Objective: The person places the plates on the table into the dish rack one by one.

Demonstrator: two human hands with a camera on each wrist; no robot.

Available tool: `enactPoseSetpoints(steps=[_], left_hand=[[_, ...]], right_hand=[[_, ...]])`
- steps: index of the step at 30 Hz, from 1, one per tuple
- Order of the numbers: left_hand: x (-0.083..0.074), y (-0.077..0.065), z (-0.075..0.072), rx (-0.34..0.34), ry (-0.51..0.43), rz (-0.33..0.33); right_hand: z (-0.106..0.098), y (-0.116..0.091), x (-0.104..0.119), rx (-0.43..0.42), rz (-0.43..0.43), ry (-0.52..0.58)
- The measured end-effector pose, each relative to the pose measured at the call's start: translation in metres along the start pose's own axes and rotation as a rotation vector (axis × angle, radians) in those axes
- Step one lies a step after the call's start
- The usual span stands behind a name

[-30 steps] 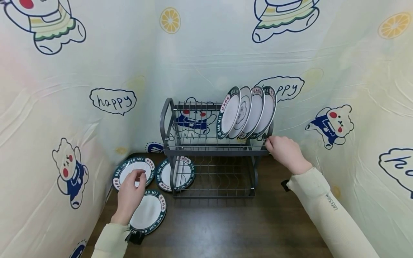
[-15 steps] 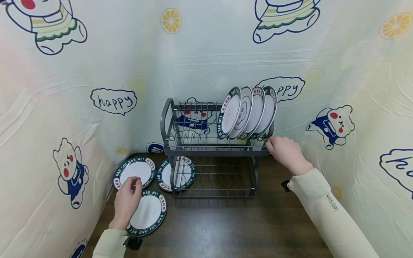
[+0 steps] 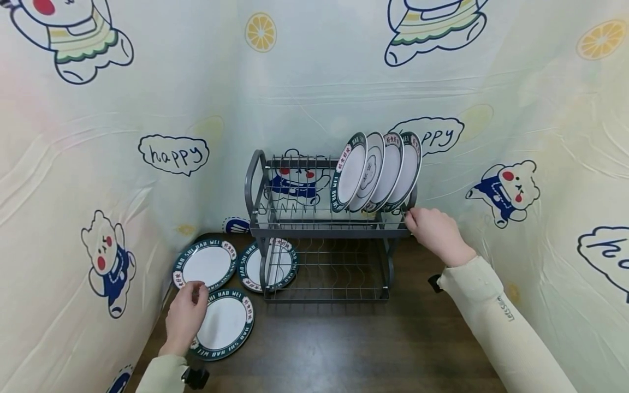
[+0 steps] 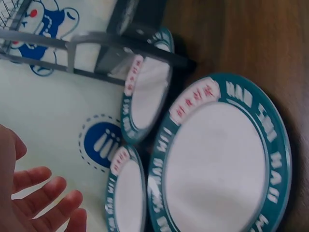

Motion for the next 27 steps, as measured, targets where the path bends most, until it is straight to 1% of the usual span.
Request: enactPoseSetpoints(steps=[8, 16, 20, 24, 27], left_hand=[[0.037, -0.006, 0.006, 0.057, 0.036, -0.071], [0.073, -0.014, 0.016, 0.092, 0.06, -0.196], [0.085, -0.017, 0.017, 0.102, 0.071, -0.226], [0.095, -0.021, 0.017, 0.096, 0.083, -0.262], [0.102, -0.024, 0.019, 0.101, 0.075, -0.294]], right_hand=[[0.0, 0.001, 0.0, 0.002, 0.006, -0.003], [-0.001, 0.001, 0.0, 0.002, 0.006, 0.0], [0.0, 0.0, -0.001, 0.003, 0.005, 0.006], [0.001, 0.0, -0.001, 0.003, 0.006, 0.008], [0.001, 0.0, -0.001, 0.005, 0.004, 0.009]])
Point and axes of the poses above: each hand's wrist, its own y-axis towards the middle knuckle, its own z-axis out of the palm, x = y × z, the point moved 8 cm from there along y, towards the middle knuckle, and after that the axes turned 8 degrees about z, right-handed, at the moved point
